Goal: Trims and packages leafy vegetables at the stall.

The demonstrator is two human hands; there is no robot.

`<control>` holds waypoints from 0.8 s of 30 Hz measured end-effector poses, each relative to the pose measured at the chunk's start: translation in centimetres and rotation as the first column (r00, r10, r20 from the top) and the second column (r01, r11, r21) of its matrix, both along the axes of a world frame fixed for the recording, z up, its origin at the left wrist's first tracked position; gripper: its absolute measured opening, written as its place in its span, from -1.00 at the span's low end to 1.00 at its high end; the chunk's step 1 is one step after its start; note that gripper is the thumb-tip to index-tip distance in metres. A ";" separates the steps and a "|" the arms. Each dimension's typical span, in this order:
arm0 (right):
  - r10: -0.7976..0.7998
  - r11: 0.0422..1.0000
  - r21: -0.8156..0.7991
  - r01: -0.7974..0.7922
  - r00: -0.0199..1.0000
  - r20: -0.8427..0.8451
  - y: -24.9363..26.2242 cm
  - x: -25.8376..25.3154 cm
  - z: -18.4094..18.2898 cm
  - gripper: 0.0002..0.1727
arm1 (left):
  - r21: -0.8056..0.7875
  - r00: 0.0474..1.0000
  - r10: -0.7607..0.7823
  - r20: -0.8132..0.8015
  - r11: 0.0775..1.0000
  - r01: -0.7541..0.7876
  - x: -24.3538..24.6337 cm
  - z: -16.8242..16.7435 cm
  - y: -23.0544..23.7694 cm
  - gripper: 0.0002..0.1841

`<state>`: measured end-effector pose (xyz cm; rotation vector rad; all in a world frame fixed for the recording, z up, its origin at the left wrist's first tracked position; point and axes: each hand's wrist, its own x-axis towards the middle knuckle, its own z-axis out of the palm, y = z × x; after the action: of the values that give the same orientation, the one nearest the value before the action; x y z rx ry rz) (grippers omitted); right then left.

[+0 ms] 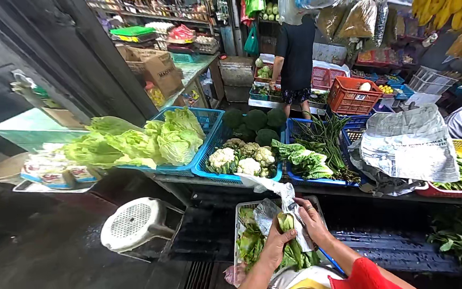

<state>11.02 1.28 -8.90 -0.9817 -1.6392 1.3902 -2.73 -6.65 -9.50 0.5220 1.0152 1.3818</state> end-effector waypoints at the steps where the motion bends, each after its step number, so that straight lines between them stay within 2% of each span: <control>1: -0.007 0.998 0.056 0.007 1.000 0.016 0.2 0.1 0.1 -0.26 | 0.018 0.999 0.029 -0.026 0.999 -0.029 0.2 -0.2 0.0 0.00; 3: -0.006 0.999 0.053 0.005 1.000 0.025 0.3 0.1 1.0 -0.09 | 0.064 0.984 0.077 -0.164 0.996 -0.067 0.6 -0.2 0.3 -0.02; 5: 0.024 0.999 -0.031 -0.021 0.993 0.116 0.0 -0.3 2.8 0.00 | 0.112 0.934 0.111 -0.340 0.991 -0.077 1.2 -0.3 0.6 -0.05; 7: 0.055 0.993 -0.118 -0.024 0.962 0.269 0.4 -0.5 4.0 -0.18 | 0.092 0.870 0.087 -0.486 0.995 -0.048 1.3 -0.3 0.8 0.03; 9: 0.108 0.987 -0.148 -0.054 0.919 0.380 1.1 -0.2 4.4 -0.43 | 0.040 0.848 -0.004 -0.530 0.999 0.030 0.9 -0.3 1.2 0.12; 11: 0.115 0.985 -0.161 -0.054 0.910 0.398 1.6 0.1 4.3 -0.50 | 0.010 0.892 -0.082 -0.445 0.995 0.097 0.3 -0.4 1.5 0.08; 12: 0.091 0.983 -0.183 -0.027 0.930 0.355 1.7 0.3 4.4 -0.52 | 0.002 0.928 -0.096 -0.360 0.995 0.104 0.2 -0.4 1.5 0.02; 14: 0.049 0.970 -0.243 0.017 0.964 0.261 2.3 0.6 4.6 -0.61 | 0.007 0.978 -0.076 -0.193 0.997 0.078 0.2 -0.6 1.5 -0.07; 16: 0.067 0.969 -0.247 0.003 0.958 0.278 2.9 1.1 5.0 -0.69 | 0.012 0.992 -0.069 -0.103 0.997 0.071 0.4 -1.0 1.6 -0.04; 20: -0.008 0.995 -0.088 0.037 0.950 0.313 4.3 2.5 6.5 -0.67 | -0.008 0.999 -0.042 0.033 0.999 0.042 0.1 -1.8 1.7 0.13; 22: -0.097 0.995 0.003 0.100 0.962 0.256 5.5 4.0 8.3 -0.65 | -0.036 0.997 -0.009 0.078 0.999 0.012 -0.6 -2.5 1.7 0.04; 24: -0.222 0.974 0.069 0.216 0.970 0.102 7.2 6.1 10.4 -0.69 | -0.074 0.999 0.029 0.040 0.997 -0.025 -1.6 -3.3 1.6 -0.09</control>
<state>17.10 8.52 1.51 -1.1841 -1.5858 1.1529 -4.32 -5.03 -12.83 0.4246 1.0389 1.3682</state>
